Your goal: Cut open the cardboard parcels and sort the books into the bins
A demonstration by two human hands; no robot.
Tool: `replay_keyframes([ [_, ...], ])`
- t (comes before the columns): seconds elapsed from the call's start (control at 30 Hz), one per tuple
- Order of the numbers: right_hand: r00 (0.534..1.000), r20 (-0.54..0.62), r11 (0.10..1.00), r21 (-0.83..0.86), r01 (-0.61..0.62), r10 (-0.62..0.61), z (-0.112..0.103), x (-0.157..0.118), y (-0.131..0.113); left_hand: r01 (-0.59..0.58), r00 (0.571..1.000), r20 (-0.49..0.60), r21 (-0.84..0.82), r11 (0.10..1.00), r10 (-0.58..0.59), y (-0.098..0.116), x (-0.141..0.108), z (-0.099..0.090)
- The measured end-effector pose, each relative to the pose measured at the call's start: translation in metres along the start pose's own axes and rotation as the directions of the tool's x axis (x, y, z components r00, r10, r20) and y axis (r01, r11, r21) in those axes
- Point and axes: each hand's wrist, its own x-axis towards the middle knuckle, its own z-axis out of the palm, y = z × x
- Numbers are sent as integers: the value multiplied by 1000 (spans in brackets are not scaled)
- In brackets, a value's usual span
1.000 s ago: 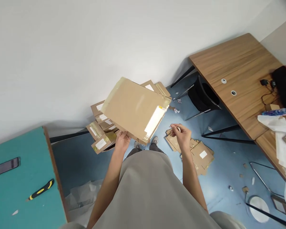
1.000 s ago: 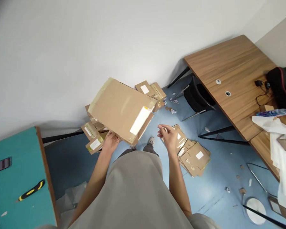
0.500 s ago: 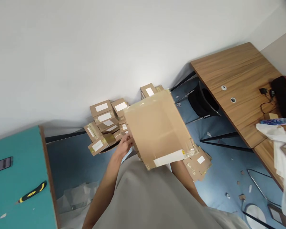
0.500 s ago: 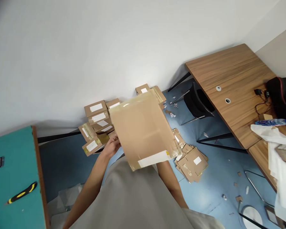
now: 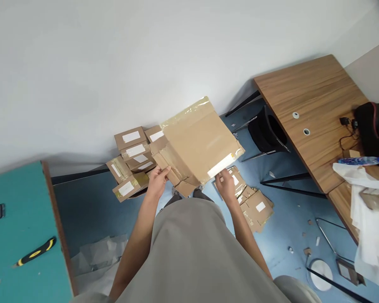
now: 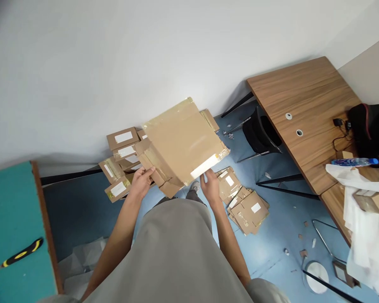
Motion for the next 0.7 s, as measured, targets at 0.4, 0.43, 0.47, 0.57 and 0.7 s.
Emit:
replay_keyframes([
  [0.4, 977, -42, 969, 137, -204, 211, -61, 45, 23, -4, 971, 236, 218, 976, -48, 33, 9, -34],
  [0.43, 970, 20, 944, 226, -241, 243, -58, 47, 24, 12, 970, 234, 205, 979, -61, 33, 9, -37],
  [0.47, 959, 70, 908, 310, -282, 274, -54, 47, 24, 26, 973, 220, 189, 982, -68, 33, 9, -39],
  [0.57, 927, 167, 807, 455, -376, 337, -41, 39, 27, 78, 984, 145, 185, 980, -106, 29, 12, -44],
  [0.7, 901, 37, 791, 464, -399, 433, -36, 27, 43, 141, 985, 59, 290, 947, -164, 18, 18, -48],
])
